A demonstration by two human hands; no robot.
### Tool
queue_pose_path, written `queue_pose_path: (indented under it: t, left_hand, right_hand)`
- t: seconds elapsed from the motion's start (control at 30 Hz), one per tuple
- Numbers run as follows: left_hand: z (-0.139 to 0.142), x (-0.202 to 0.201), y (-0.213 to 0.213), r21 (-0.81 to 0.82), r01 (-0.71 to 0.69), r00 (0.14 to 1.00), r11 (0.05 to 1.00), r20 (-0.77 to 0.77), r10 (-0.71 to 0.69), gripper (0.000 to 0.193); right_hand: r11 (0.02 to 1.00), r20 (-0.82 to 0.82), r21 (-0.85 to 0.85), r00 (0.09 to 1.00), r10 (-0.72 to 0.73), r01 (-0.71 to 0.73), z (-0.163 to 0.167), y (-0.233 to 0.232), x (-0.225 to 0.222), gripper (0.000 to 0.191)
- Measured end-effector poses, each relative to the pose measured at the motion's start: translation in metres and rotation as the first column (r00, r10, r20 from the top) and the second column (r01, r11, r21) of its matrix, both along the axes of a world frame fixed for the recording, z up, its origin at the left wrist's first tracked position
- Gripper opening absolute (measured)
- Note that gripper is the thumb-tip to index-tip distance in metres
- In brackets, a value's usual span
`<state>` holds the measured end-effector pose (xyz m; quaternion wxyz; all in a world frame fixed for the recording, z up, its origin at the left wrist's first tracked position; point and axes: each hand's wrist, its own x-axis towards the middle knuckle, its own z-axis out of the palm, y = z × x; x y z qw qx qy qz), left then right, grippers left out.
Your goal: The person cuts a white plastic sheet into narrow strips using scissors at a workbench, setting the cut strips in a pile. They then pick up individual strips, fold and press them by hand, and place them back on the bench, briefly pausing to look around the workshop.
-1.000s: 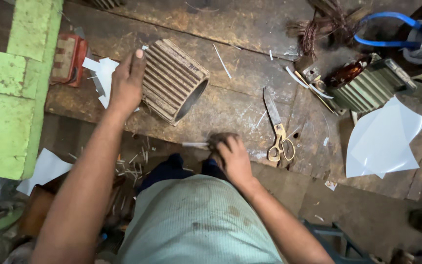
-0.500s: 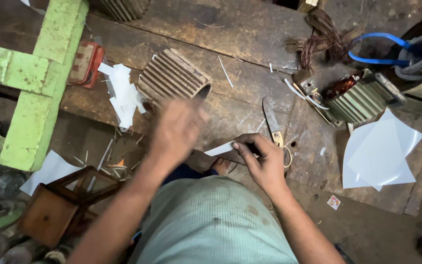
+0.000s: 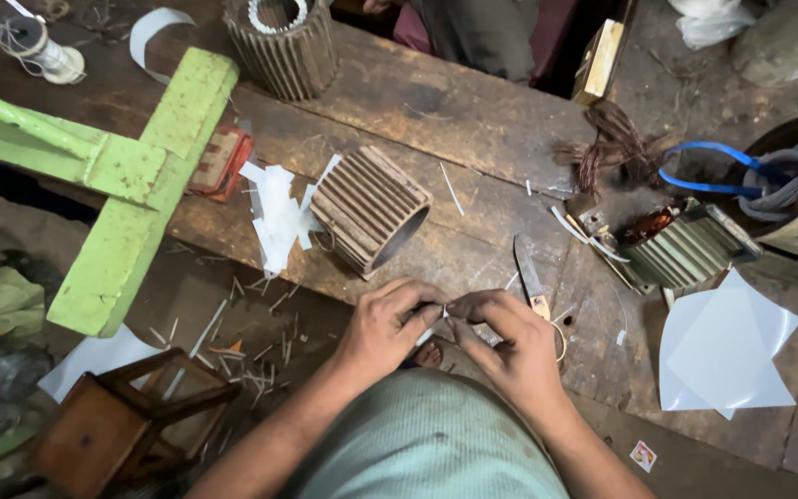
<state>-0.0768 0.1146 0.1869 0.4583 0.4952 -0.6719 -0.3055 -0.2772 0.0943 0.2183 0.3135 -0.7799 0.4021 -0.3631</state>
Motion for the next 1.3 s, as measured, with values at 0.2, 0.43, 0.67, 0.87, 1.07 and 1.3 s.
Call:
queue_pose_path:
  t: [0.2, 0.43, 0.67, 0.87, 1.07, 1.3]
  left_hand:
    - [-0.004, 0.006, 0.001, 0.043, 0.045, 0.991, 0.998, -0.125, -0.039, 0.010]
    - [-0.012, 0.015, 0.002, 0.313, 0.123, 0.923, 0.942, -0.385, 0.008, 0.013]
    - [0.003, 0.056, 0.014, 0.252, 0.090, 0.947, 0.963, -0.321, -0.004, 0.024]
    - [0.003, 0.081, 0.013, 0.264, 0.046, 0.975, 0.963, -0.220, 0.014, 0.021]
    - [-0.017, 0.095, 0.029, 0.019, 0.089, 0.977, 0.996, -0.198, -0.083, 0.019]
    - [-0.032, 0.103, 0.032, -0.101, 0.152, 0.986, 0.983, -0.060, -0.158, 0.021]
  right_hand:
    - [0.997, -0.022, -0.012, 0.996, -0.081, 0.081, -0.002, 0.012, 0.007, 0.017]
    - [0.959, 0.143, 0.198, 0.962, -0.234, 0.204, -0.022, 0.015, 0.035, 0.013]
    - [0.943, 0.156, 0.276, 0.959, -0.238, 0.189, -0.016, 0.020, 0.060, 0.008]
    - [0.936, 0.092, 0.276, 0.963, -0.252, 0.219, -0.011, 0.037, 0.085, 0.012]
    - [0.940, 0.119, 0.291, 0.968, -0.220, 0.177, -0.028, 0.055, 0.098, 0.010]
    - [0.960, 0.178, 0.145, 0.948, -0.265, 0.241, -0.080, 0.057, 0.081, 0.005]
